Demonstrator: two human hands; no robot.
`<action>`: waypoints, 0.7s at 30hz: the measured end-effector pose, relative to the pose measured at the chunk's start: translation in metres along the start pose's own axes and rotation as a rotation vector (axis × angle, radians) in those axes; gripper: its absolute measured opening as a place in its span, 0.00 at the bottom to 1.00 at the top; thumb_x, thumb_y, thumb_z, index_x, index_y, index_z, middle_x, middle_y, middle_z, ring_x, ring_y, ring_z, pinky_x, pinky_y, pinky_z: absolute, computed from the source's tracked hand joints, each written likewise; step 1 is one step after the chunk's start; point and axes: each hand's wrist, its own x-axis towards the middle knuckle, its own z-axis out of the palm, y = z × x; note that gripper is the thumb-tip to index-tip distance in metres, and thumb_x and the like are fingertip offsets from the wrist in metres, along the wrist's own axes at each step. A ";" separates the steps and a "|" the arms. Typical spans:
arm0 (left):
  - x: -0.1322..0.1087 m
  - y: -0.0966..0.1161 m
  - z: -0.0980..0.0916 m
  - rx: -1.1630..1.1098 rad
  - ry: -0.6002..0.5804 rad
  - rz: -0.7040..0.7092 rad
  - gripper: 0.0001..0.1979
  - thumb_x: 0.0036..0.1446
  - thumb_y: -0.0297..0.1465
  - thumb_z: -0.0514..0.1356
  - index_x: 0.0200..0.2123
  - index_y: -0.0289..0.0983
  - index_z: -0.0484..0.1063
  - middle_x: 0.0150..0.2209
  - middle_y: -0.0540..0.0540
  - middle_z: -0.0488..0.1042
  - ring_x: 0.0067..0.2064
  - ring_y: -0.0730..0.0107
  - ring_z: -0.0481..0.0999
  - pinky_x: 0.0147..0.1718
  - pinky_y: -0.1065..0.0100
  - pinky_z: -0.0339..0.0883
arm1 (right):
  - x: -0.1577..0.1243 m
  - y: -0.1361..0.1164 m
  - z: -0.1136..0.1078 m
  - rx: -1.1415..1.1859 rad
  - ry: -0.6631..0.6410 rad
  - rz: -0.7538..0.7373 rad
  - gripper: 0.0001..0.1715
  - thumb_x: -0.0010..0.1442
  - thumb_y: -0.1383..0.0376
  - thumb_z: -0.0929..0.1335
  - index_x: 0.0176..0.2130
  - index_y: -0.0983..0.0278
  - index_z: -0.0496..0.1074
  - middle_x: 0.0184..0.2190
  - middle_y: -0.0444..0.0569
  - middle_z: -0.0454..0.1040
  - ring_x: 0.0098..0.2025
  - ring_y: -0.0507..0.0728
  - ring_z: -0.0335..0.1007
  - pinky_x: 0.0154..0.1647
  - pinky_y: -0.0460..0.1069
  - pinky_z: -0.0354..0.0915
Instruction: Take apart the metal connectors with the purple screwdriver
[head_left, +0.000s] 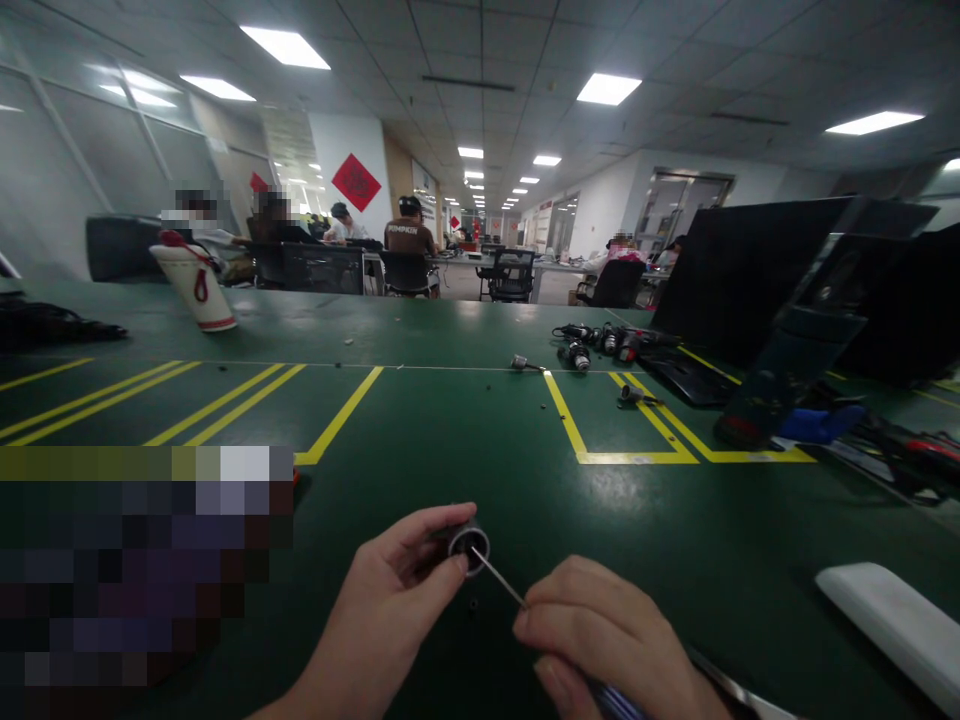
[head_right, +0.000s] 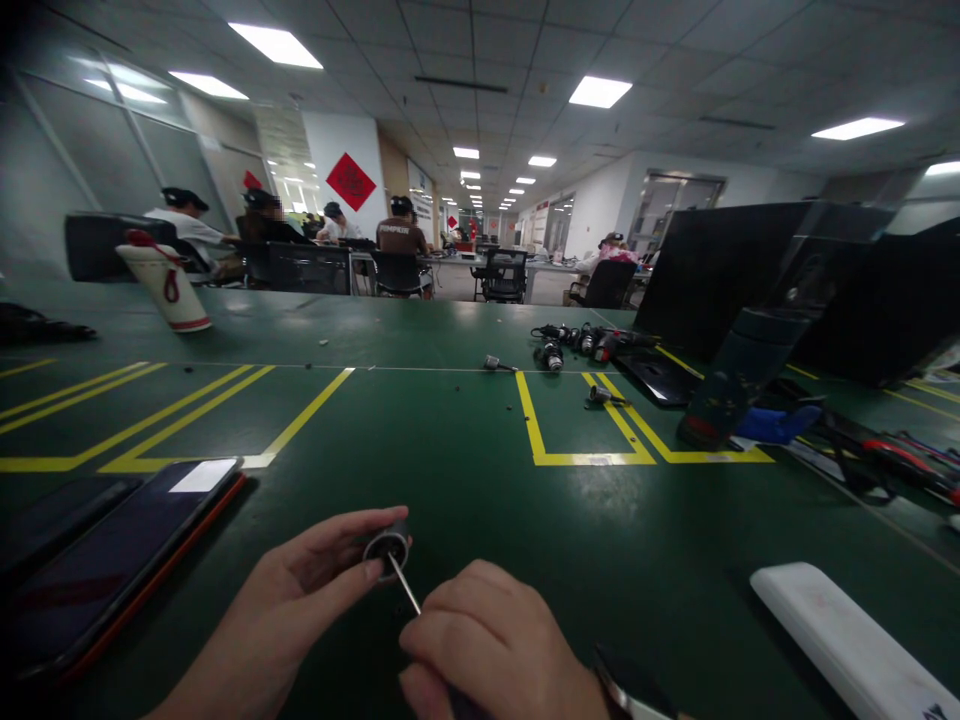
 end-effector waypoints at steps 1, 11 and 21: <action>0.000 -0.001 0.000 0.013 -0.005 0.006 0.15 0.41 0.27 0.64 0.37 0.37 0.76 0.36 0.46 0.80 0.40 0.62 0.77 0.40 0.66 0.70 | -0.001 0.000 0.001 -0.025 0.001 -0.006 0.13 0.56 0.74 0.63 0.42 0.67 0.68 0.29 0.52 0.75 0.30 0.54 0.69 0.29 0.47 0.68; -0.003 0.002 0.004 0.068 0.026 0.066 0.09 0.41 0.27 0.63 0.31 0.36 0.77 0.35 0.45 0.80 0.38 0.61 0.78 0.39 0.64 0.72 | -0.001 -0.003 0.005 -0.111 -0.021 -0.047 0.10 0.56 0.74 0.62 0.39 0.68 0.68 0.27 0.52 0.74 0.28 0.53 0.68 0.26 0.45 0.67; -0.001 0.000 0.002 0.090 0.013 0.077 0.09 0.43 0.27 0.62 0.31 0.38 0.79 0.37 0.45 0.80 0.38 0.61 0.78 0.38 0.64 0.73 | 0.000 -0.003 0.008 -0.213 -0.034 -0.130 0.13 0.62 0.69 0.58 0.34 0.70 0.69 0.23 0.52 0.74 0.23 0.53 0.67 0.23 0.46 0.65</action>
